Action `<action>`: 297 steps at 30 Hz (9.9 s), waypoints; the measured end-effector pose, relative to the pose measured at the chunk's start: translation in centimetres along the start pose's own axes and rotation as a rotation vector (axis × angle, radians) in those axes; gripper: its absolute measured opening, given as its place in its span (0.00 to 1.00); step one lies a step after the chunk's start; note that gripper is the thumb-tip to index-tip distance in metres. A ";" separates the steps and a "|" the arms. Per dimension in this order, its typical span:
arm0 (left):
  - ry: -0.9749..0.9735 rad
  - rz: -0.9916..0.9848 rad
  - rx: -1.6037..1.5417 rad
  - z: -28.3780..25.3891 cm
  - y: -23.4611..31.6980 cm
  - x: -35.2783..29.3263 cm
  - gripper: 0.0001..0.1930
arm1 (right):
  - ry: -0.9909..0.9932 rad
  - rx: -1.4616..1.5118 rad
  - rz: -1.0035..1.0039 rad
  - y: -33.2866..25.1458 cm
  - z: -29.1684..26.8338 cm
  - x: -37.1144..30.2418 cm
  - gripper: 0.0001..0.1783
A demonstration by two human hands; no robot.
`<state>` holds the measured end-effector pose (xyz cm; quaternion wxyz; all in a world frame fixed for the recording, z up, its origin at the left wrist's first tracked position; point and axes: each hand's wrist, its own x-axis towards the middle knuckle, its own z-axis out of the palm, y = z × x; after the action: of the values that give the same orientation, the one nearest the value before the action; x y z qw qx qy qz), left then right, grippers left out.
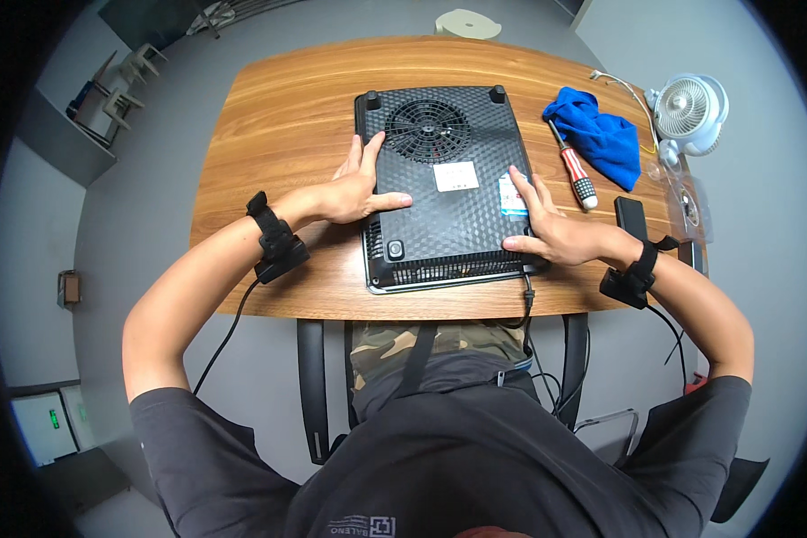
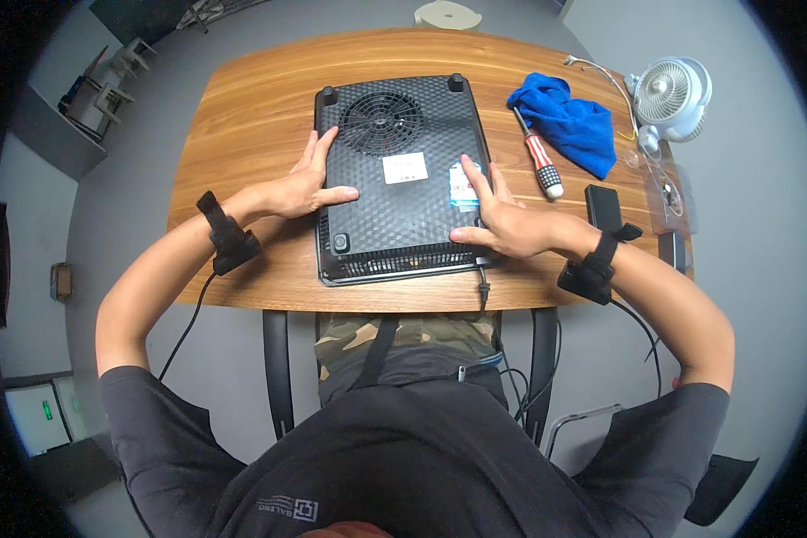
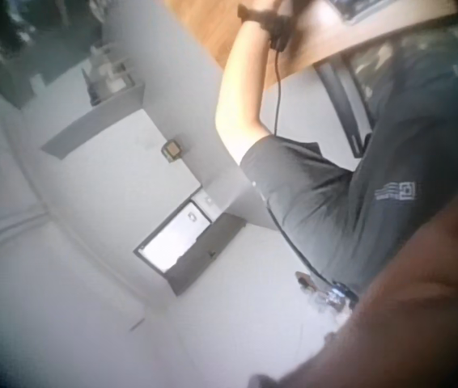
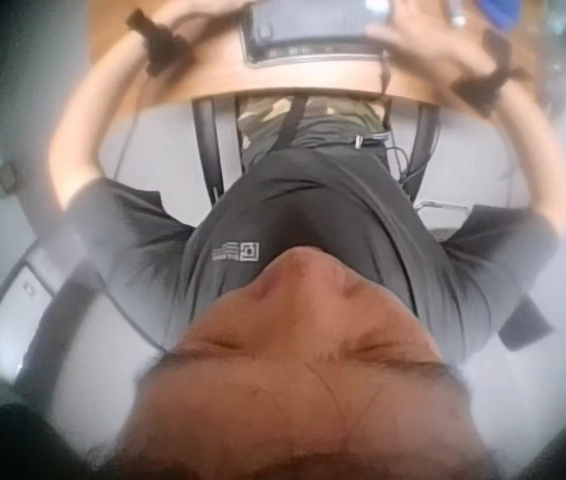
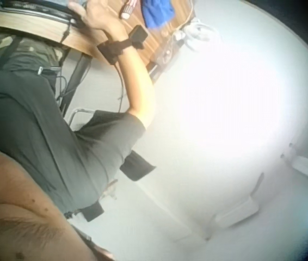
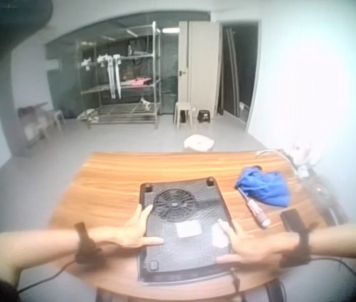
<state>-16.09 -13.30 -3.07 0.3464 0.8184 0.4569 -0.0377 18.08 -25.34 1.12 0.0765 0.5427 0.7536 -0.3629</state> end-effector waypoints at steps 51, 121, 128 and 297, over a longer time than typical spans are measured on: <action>0.352 -0.043 0.357 -3.8 -6.0 -10.8 0.07 | 0.802 -0.378 0.278 11.2 -0.6 -1.2 0.27; 0.490 0.329 -0.220 -1.6 5.5 -5.7 0.09 | 0.588 0.096 -0.418 -2.2 -1.9 0.0 0.20; 0.379 0.432 -0.162 -1.4 4.5 -5.5 0.37 | 0.574 0.207 -0.459 -1.9 -3.0 -0.5 0.20; 0.134 0.336 -0.539 -1.4 3.3 -10.3 0.17 | 0.300 -0.636 -0.521 -21.7 -5.3 1.0 0.12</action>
<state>-19.91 -21.04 3.65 0.5210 0.7620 0.3306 0.1963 0.19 -24.48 14.51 0.0355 0.3308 0.9423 -0.0369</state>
